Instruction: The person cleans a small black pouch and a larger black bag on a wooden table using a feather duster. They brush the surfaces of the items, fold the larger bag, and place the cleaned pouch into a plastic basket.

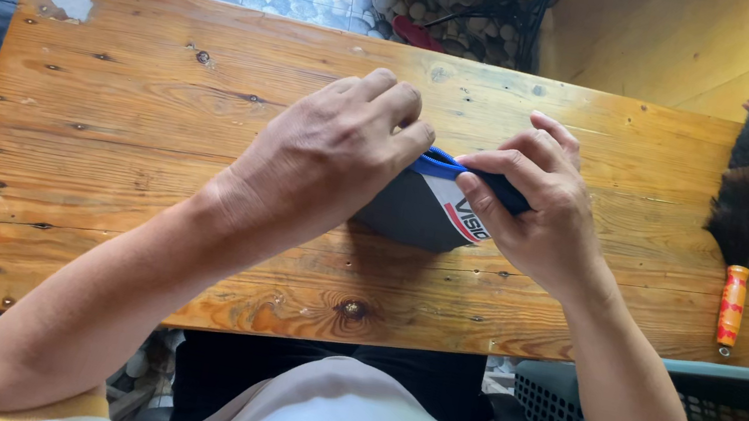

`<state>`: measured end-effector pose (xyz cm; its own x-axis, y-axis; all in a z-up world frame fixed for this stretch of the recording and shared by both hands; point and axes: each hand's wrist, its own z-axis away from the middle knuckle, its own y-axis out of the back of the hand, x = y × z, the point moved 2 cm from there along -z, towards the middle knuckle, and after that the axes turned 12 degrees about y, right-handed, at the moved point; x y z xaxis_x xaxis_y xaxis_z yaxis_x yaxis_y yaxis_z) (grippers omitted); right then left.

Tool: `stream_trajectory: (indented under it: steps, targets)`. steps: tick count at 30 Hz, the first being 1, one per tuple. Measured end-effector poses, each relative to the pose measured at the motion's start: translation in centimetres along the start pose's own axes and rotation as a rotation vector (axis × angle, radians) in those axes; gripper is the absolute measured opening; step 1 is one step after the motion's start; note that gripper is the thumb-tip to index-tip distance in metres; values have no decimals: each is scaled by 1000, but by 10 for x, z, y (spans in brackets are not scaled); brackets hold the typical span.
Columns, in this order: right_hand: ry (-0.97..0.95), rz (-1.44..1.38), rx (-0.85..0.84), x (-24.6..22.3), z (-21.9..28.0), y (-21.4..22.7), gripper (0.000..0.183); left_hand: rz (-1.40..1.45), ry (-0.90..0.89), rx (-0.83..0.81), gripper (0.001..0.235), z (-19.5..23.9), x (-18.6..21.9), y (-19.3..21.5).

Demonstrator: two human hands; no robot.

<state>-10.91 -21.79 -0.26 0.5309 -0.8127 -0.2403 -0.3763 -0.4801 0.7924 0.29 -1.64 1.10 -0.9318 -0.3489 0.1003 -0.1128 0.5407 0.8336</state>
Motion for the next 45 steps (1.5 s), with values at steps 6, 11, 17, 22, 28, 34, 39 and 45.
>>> stream_trajectory:
  steps: [6,11,17,22,28,34,39,45]
  targets:
    - [2,-4,-5,-1,2,2,13,49,29,132,18,13,5,-5]
    - [7,3,6,-1,2,0,10,74,-12,179,16,16,-3,-9]
    - [7,8,6,0,3,0,11,78,-83,209,20,14,-8,-8]
    - [12,2,6,-1,3,0,11,84,-126,232,22,13,-13,-12]
    - [30,6,5,-4,3,-1,13,93,-185,204,30,7,-16,-15]
    - [39,-2,13,-4,3,-2,14,44,-280,165,33,-4,-12,-18]
    - [68,-4,12,4,5,-2,16,-50,-289,222,14,-17,4,-8]
    - [60,3,31,5,4,-2,16,112,-166,158,31,-11,7,-31]
